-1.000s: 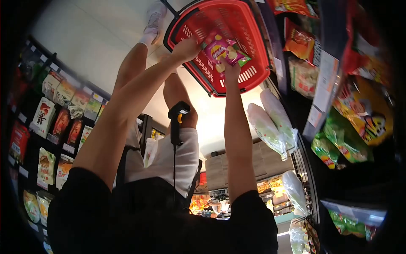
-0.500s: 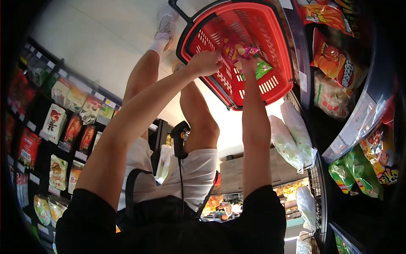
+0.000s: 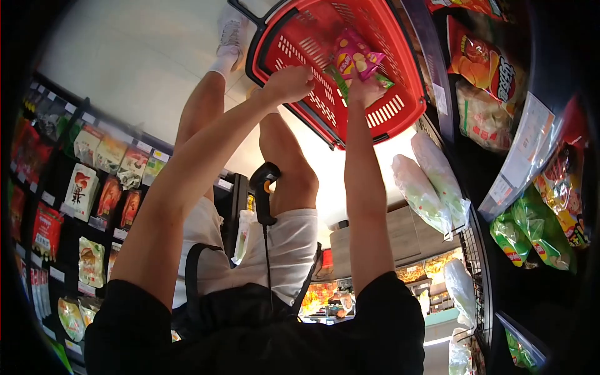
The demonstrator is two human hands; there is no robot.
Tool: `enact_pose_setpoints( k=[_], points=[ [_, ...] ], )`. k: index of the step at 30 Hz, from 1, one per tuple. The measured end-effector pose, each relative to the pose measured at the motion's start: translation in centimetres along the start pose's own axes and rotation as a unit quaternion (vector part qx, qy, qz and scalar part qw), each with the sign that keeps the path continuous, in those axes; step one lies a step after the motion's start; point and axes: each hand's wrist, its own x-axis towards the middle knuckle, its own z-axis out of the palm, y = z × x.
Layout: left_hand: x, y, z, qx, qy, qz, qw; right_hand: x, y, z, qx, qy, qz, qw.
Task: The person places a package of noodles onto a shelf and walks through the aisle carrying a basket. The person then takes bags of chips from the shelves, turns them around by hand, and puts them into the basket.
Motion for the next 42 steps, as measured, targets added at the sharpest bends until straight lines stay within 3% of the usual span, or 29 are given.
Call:
enact_pose_setpoints(
  k=[2,4,5,7,8,10,18,23,25,27,28,29,30,31,33,35,36,39,41,42],
  points=[
    [0.1,0.2,0.2,-0.001,-0.001,0.002,1.0,-1.1,0.9,0.8,0.029,-0.039,0.025,0.999],
    [0.3,-0.1,0.7,-0.023,0.007,0.012,1.0,-3.1,0.8,1.2,0.195,-0.132,0.046,0.971],
    [0.1,0.1,0.7,-0.022,0.006,0.012,1.0,-3.7,1.1,1.6,0.195,-0.132,0.047,0.971],
    [-0.1,0.4,0.8,0.0,0.002,0.023,1.0,-4.5,1.4,3.0,0.09,-0.03,-0.005,0.995],
    [-0.1,0.3,0.8,0.005,0.001,0.02,1.0,-4.2,1.4,3.4,0.094,-0.032,-0.003,0.995],
    [-0.2,0.1,0.9,-0.012,-0.004,0.016,1.0,-2.5,1.7,3.6,-0.028,-0.196,0.121,0.973],
    [-0.7,-0.1,0.7,-0.021,0.003,0.031,0.999,0.6,2.4,4.9,-0.136,-0.199,0.066,0.968],
    [-2.5,0.8,0.1,0.0,0.021,0.042,0.999,-0.2,1.8,1.8,-0.171,-0.266,0.086,0.945],
    [-4.0,1.7,-1.4,0.06,-0.012,0.026,0.998,-1.1,1.0,-1.3,-0.167,-0.314,0.075,0.932],
    [-5.8,1.1,-2.0,0.125,0.044,0.131,0.982,-2.6,1.1,-4.1,-0.138,-0.319,0.05,0.936],
    [-6.8,1.6,-3.0,0.15,0.035,0.13,0.979,-3.9,0.0,-7.7,-0.101,-0.334,0.006,0.937],
    [-9.5,4.2,-6.1,0.141,0.002,0.129,0.981,-6.1,0.9,-9.3,-0.02,-0.213,-0.071,0.974],
    [-11.4,5.8,-7.4,0.11,0.002,0.079,0.991,-7.0,0.0,-12.7,-0.077,-0.316,-0.067,0.943],
    [-14.1,7.9,-9.5,0.098,0.046,0.108,0.988,-8.4,-2.5,-17.8,-0.051,-0.354,0.035,0.933],
    [-17.8,11.4,-12.7,0.043,0.106,0.163,0.98,-9.7,-4.2,-24.1,-0.084,-0.383,-0.059,0.918],
    [-21.9,16.1,-16.6,0.035,0.122,0.2,0.972,-10.6,-4.2,-27.4,-0.079,-0.348,-0.183,0.916],
    [-24.0,18.1,-18.2,-0.004,0.133,0.21,0.969,-11.7,-5.6,-32.3,0.014,-0.34,-0.156,0.927],
    [-28.7,24.0,-21.7,-0.091,0.11,0.255,0.956,-13.3,-8.4,-40.1,0.085,-0.222,-0.152,0.959],
    [-32.3,27.9,-23.6,-0.178,0.083,0.287,0.938,-14.4,-9.8,-44.8,0.175,-0.12,-0.226,0.951],
    [-32.7,29.3,-24.4,-0.162,0.075,0.295,0.939,-14.7,-10.5,-47.3,0.187,-0.108,-0.217,0.952]
  ],
)
